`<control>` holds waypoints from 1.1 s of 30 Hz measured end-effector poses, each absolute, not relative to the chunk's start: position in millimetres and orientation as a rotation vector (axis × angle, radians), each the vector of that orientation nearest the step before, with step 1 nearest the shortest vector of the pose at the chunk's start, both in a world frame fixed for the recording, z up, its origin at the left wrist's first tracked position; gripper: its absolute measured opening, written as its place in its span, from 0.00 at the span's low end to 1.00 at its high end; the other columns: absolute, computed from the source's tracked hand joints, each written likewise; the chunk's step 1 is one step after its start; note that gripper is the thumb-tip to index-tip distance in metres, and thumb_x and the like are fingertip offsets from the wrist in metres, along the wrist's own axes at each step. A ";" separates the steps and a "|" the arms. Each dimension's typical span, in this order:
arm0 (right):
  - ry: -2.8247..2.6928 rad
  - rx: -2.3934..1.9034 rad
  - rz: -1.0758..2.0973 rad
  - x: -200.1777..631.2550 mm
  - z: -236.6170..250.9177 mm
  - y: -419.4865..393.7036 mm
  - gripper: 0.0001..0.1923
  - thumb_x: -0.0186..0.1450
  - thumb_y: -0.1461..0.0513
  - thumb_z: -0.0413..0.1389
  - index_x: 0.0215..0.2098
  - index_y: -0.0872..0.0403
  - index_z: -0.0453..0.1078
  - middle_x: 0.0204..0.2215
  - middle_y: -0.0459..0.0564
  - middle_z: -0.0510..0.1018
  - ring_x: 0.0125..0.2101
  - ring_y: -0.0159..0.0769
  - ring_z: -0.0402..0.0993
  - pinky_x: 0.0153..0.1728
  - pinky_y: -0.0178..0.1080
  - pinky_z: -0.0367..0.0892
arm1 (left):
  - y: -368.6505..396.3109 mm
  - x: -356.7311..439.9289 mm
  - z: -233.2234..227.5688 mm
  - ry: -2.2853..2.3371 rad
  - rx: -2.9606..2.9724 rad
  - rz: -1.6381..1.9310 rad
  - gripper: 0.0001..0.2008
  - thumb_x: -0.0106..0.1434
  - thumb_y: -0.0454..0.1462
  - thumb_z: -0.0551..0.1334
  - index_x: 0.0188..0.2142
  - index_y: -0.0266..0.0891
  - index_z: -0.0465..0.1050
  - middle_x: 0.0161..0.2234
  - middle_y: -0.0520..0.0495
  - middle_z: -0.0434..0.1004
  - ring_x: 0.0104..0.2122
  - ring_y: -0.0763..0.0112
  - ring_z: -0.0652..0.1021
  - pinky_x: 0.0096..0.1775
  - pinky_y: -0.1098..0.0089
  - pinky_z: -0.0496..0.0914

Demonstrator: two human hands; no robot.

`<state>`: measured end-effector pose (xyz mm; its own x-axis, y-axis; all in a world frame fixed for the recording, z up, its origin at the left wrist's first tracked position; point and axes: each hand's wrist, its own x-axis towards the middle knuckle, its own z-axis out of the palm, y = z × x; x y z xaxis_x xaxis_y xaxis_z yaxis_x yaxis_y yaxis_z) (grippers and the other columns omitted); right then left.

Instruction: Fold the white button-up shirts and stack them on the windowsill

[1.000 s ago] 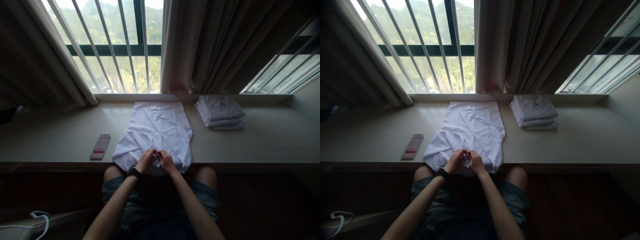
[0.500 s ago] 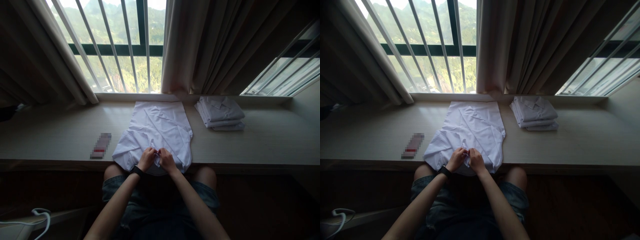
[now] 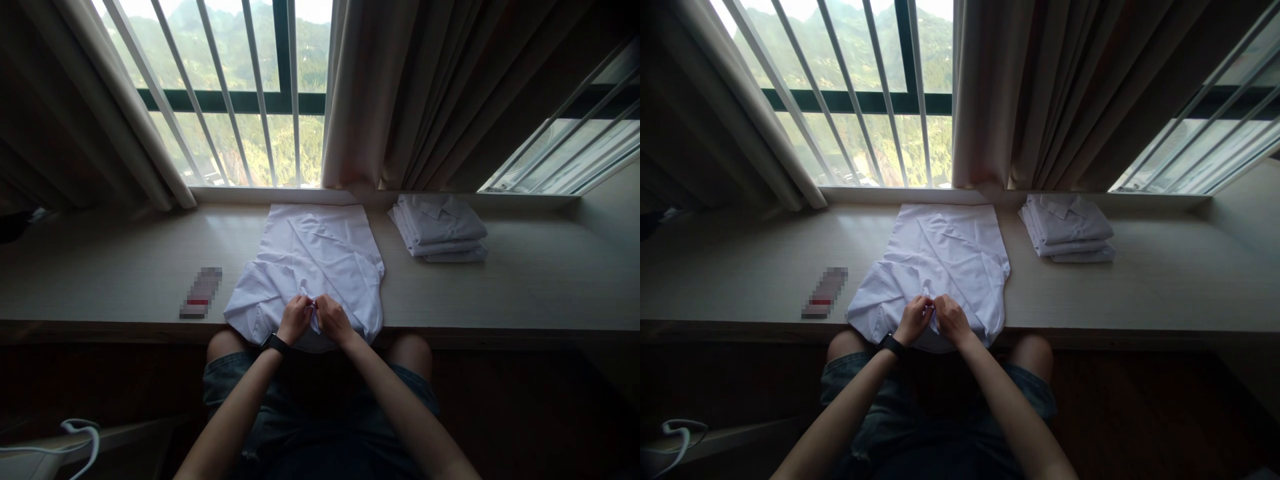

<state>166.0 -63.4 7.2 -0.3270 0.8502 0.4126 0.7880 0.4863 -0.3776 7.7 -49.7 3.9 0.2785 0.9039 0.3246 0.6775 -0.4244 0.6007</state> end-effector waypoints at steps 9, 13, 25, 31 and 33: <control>-2.125 -1.366 0.030 161.8 4.3 -66.2 0.07 0.68 0.69 0.46 0.36 0.53 0.63 0.32 0.52 0.69 0.33 0.41 0.65 0.36 0.39 0.64 | -50.2 14.1 13.9 1.436 2.148 0.952 0.07 0.64 0.29 0.57 0.37 0.40 0.72 0.35 0.46 0.75 0.38 0.65 0.76 0.43 0.65 0.70; -2.101 -1.399 -0.011 159.0 5.3 -67.5 0.08 0.69 0.69 0.45 0.35 0.52 0.62 0.31 0.52 0.69 0.33 0.41 0.65 0.36 0.40 0.64 | -52.1 16.9 18.6 1.464 2.113 0.981 0.07 0.63 0.29 0.58 0.36 0.39 0.72 0.35 0.46 0.74 0.36 0.65 0.76 0.42 0.65 0.70; -1.902 -1.432 -0.010 171.9 18.0 -54.3 0.08 0.68 0.69 0.46 0.34 0.52 0.61 0.31 0.50 0.69 0.33 0.40 0.66 0.36 0.39 0.64 | -49.7 29.8 42.4 1.455 2.024 0.990 0.07 0.67 0.37 0.59 0.36 0.39 0.76 0.33 0.46 0.76 0.35 0.67 0.77 0.41 0.67 0.71; -2.016 -1.353 0.139 196.2 46.4 -47.6 0.06 0.67 0.68 0.50 0.36 0.52 0.66 0.32 0.50 0.74 0.38 0.41 0.70 0.43 0.41 0.65 | -32.1 11.1 64.5 1.255 2.242 0.911 0.25 0.59 0.29 0.60 0.57 0.43 0.72 0.57 0.45 0.74 0.52 0.61 0.74 0.57 0.60 0.66; -1.984 -1.320 0.302 200.9 58.3 -42.0 0.04 0.67 0.66 0.51 0.36 0.52 0.67 0.32 0.49 0.75 0.37 0.40 0.71 0.43 0.41 0.66 | -22.9 7.6 70.2 1.152 2.374 0.798 0.23 0.58 0.30 0.63 0.54 0.43 0.75 0.53 0.46 0.77 0.50 0.60 0.75 0.56 0.59 0.66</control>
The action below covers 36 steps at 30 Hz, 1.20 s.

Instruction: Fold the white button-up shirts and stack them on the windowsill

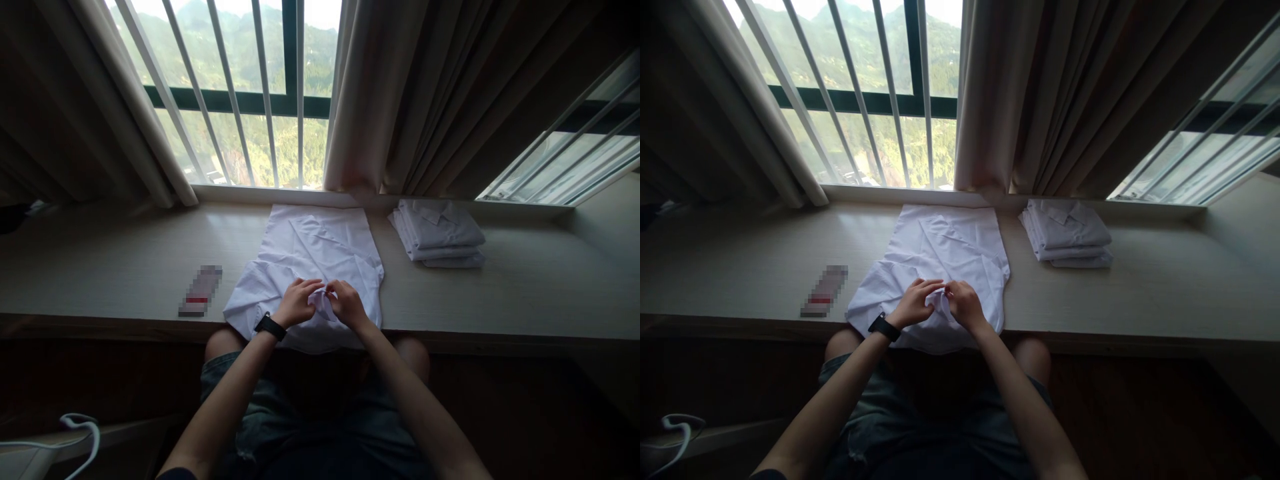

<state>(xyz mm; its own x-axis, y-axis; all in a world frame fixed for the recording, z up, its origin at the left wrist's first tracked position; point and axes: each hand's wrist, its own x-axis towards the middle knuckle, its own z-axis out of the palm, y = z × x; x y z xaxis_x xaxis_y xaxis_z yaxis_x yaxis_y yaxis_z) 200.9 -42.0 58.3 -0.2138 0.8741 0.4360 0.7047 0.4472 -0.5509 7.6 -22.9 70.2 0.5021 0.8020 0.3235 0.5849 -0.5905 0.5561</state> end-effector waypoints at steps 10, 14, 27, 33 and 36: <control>-1.554 -1.324 0.783 199.8 85.3 -21.6 0.43 0.56 0.50 0.67 0.65 0.51 0.59 0.54 0.56 0.75 0.51 0.46 0.74 0.50 0.46 0.69 | 27.6 17.5 99.1 1.285 2.082 0.923 0.10 0.61 0.39 0.67 0.41 0.40 0.79 0.33 0.49 0.81 0.31 0.70 0.77 0.36 0.71 0.70; -1.523 -1.336 0.758 195.5 103.4 0.4 0.18 0.62 0.51 0.59 0.44 0.53 0.77 0.38 0.50 0.82 0.39 0.42 0.77 0.41 0.39 0.69 | 27.8 16.6 113.3 1.240 2.066 1.054 0.12 0.60 0.41 0.68 0.43 0.41 0.78 0.38 0.48 0.82 0.34 0.69 0.78 0.40 0.68 0.72; -1.298 -1.044 1.162 242.9 183.5 83.5 0.25 0.50 0.46 0.70 0.37 0.54 0.77 0.32 0.47 0.80 0.30 0.33 0.72 0.31 0.33 0.66 | -14.4 -119.9 44.5 1.959 2.125 1.027 0.20 0.63 0.45 0.63 0.52 0.40 0.73 0.54 0.39 0.74 0.56 0.52 0.72 0.59 0.52 0.65; -1.258 -1.116 1.340 239.1 172.2 68.8 0.29 0.50 0.43 0.69 0.37 0.56 0.77 0.31 0.49 0.81 0.28 0.33 0.73 0.28 0.33 0.65 | -24.7 -134.2 21.4 1.933 2.074 0.918 0.23 0.63 0.46 0.60 0.54 0.39 0.71 0.55 0.37 0.73 0.58 0.51 0.71 0.60 0.51 0.65; -1.305 -1.169 1.250 230.4 167.2 57.5 0.29 0.48 0.44 0.70 0.37 0.57 0.75 0.31 0.50 0.81 0.29 0.33 0.74 0.28 0.33 0.66 | -28.8 -117.9 47.9 1.852 2.120 1.058 0.18 0.65 0.43 0.60 0.53 0.42 0.73 0.55 0.40 0.73 0.57 0.54 0.72 0.60 0.53 0.66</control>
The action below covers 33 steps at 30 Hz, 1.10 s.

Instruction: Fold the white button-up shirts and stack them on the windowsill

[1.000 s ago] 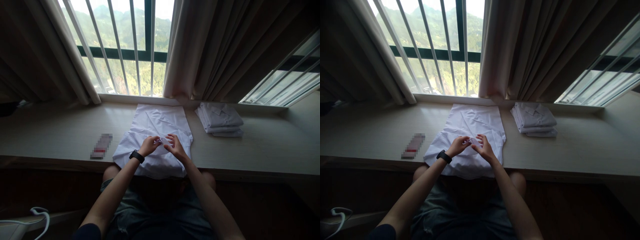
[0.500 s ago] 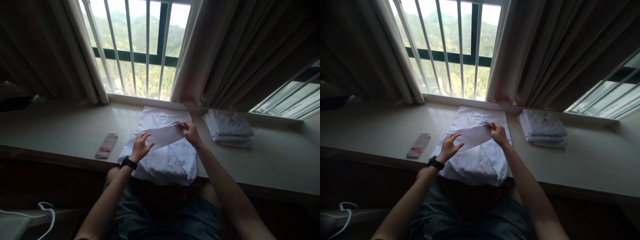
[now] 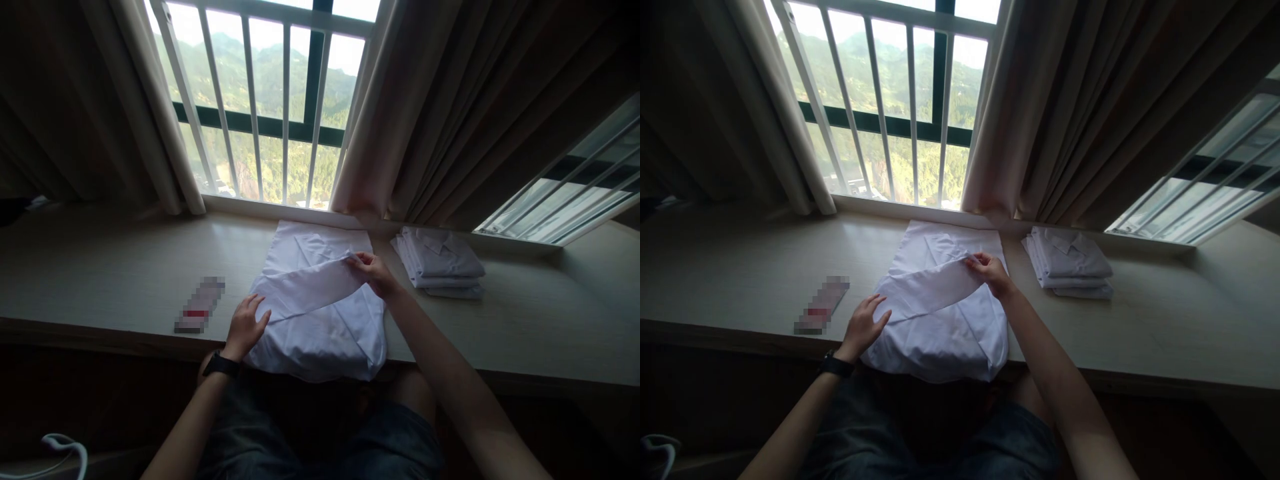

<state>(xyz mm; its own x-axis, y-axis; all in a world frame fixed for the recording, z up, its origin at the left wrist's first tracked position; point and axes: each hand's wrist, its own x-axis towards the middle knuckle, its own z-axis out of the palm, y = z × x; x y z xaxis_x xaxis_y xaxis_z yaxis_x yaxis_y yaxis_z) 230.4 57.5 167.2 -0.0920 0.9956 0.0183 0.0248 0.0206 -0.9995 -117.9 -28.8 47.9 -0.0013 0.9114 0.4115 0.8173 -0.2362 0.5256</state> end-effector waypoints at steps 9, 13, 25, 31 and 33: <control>-1.543 -1.202 0.962 189.0 128.5 3.5 0.12 0.60 0.56 0.60 0.39 0.52 0.69 0.30 0.47 0.80 0.30 0.36 0.79 0.35 0.40 0.73 | -14.9 -21.1 107.2 1.428 2.255 1.103 0.18 0.64 0.40 0.64 0.53 0.42 0.72 0.51 0.42 0.76 0.51 0.58 0.76 0.54 0.60 0.71; -1.785 -1.440 0.702 176.4 91.9 -29.2 0.06 0.63 0.62 0.55 0.38 0.52 0.72 0.33 0.48 0.81 0.33 0.36 0.78 0.38 0.39 0.71 | -18.0 -18.5 62.7 1.660 1.948 1.119 0.11 0.66 0.36 0.59 0.47 0.38 0.73 0.46 0.40 0.78 0.47 0.60 0.78 0.50 0.61 0.72; -2.243 -1.761 0.250 117.2 28.6 -50.1 0.13 0.71 0.60 0.48 0.37 0.54 0.73 0.34 0.58 0.80 0.36 0.43 0.77 0.37 0.39 0.66 | -39.9 -41.5 12.2 1.641 1.336 0.915 0.10 0.63 0.31 0.57 0.43 0.35 0.74 0.38 0.41 0.82 0.35 0.68 0.83 0.38 0.68 0.75; -1.961 -1.543 0.596 142.8 17.9 -49.0 0.14 0.71 0.59 0.47 0.41 0.54 0.74 0.36 0.54 0.82 0.38 0.41 0.78 0.40 0.38 0.68 | -35.5 -23.9 11.9 1.451 1.158 0.793 0.11 0.65 0.40 0.61 0.36 0.33 0.76 0.31 0.42 0.82 0.31 0.67 0.82 0.31 0.70 0.76; -1.853 -1.489 0.694 147.3 15.7 -51.7 0.14 0.70 0.57 0.48 0.41 0.53 0.74 0.37 0.52 0.82 0.37 0.41 0.79 0.40 0.38 0.68 | -36.4 -16.9 15.6 1.390 1.123 0.761 0.13 0.63 0.43 0.64 0.34 0.32 0.77 0.29 0.43 0.81 0.30 0.68 0.82 0.31 0.71 0.76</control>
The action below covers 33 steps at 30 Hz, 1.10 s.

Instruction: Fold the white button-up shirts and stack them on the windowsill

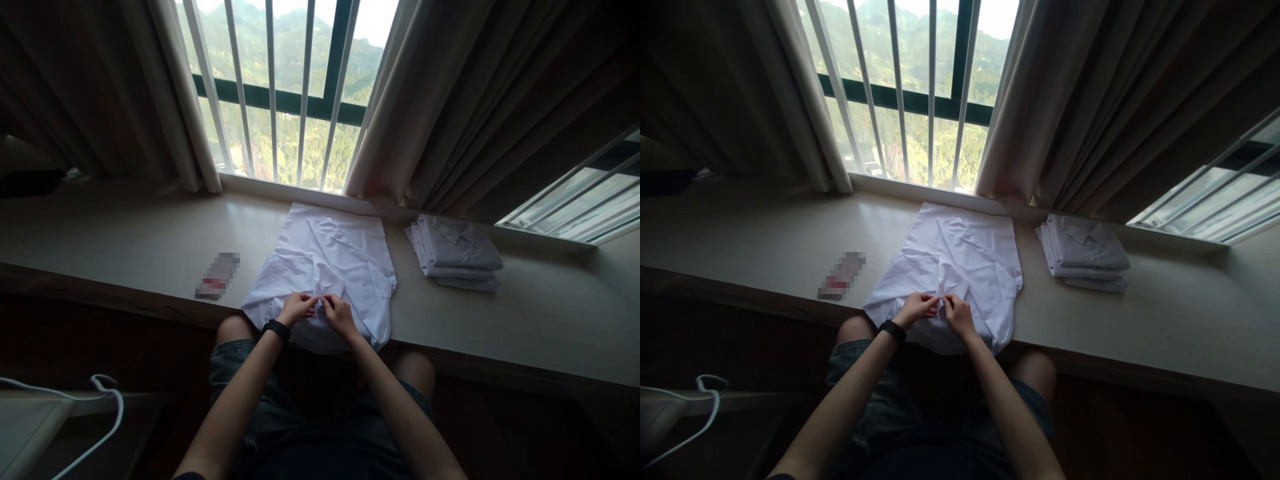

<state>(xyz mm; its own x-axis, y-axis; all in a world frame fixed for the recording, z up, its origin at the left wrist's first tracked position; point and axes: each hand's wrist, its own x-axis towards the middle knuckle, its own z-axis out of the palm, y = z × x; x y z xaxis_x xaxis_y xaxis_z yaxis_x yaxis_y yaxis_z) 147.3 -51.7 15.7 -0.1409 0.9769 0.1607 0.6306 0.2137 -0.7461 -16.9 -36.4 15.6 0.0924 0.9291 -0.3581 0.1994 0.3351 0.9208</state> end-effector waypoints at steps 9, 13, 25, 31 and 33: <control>-1.758 -1.510 0.788 154.5 15.5 -52.2 0.11 0.66 0.56 0.54 0.37 0.53 0.76 0.34 0.51 0.82 0.36 0.40 0.79 0.39 0.38 0.70 | -46.5 -1.3 24.8 1.366 1.143 0.811 0.09 0.57 0.38 0.67 0.34 0.34 0.79 0.28 0.47 0.80 0.27 0.73 0.79 0.27 0.76 0.73; -1.939 -1.554 0.637 152.2 18.1 -55.5 0.11 0.68 0.59 0.52 0.37 0.52 0.76 0.34 0.52 0.82 0.36 0.41 0.79 0.40 0.38 0.68 | -46.4 0.3 24.8 1.427 1.140 0.825 0.09 0.60 0.40 0.65 0.33 0.35 0.79 0.30 0.46 0.81 0.27 0.72 0.79 0.28 0.75 0.74; -1.909 -1.521 0.472 152.5 37.5 -65.0 0.18 0.67 0.56 0.54 0.53 0.52 0.71 0.45 0.56 0.80 0.44 0.46 0.77 0.45 0.43 0.69 | -42.1 8.3 37.1 1.416 1.268 0.902 0.14 0.64 0.44 0.60 0.36 0.37 0.80 0.33 0.45 0.82 0.35 0.66 0.81 0.32 0.72 0.74; -1.787 -1.479 0.587 209.6 100.5 7.2 0.11 0.61 0.57 0.58 0.41 0.52 0.76 0.38 0.53 0.82 0.38 0.45 0.78 0.42 0.43 0.69 | -47.4 -55.2 45.5 1.745 1.798 1.092 0.15 0.63 0.42 0.63 0.47 0.41 0.77 0.49 0.40 0.78 0.51 0.56 0.76 0.53 0.57 0.71; -1.713 -1.449 0.542 235.9 139.5 43.5 0.13 0.59 0.58 0.60 0.41 0.54 0.76 0.36 0.53 0.82 0.36 0.44 0.77 0.41 0.43 0.70 | -50.7 -84.4 43.9 2.021 1.966 0.981 0.25 0.58 0.42 0.68 0.55 0.42 0.73 0.57 0.36 0.71 0.59 0.48 0.69 0.58 0.50 0.65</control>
<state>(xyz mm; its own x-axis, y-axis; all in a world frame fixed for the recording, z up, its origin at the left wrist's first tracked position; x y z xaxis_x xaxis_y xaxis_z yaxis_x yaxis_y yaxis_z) 235.9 43.5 139.5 -0.0133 0.9529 0.3030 0.6056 0.2488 -0.7559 -84.4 -50.7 43.9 -0.1257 0.9374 0.3249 0.8350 -0.0768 0.5448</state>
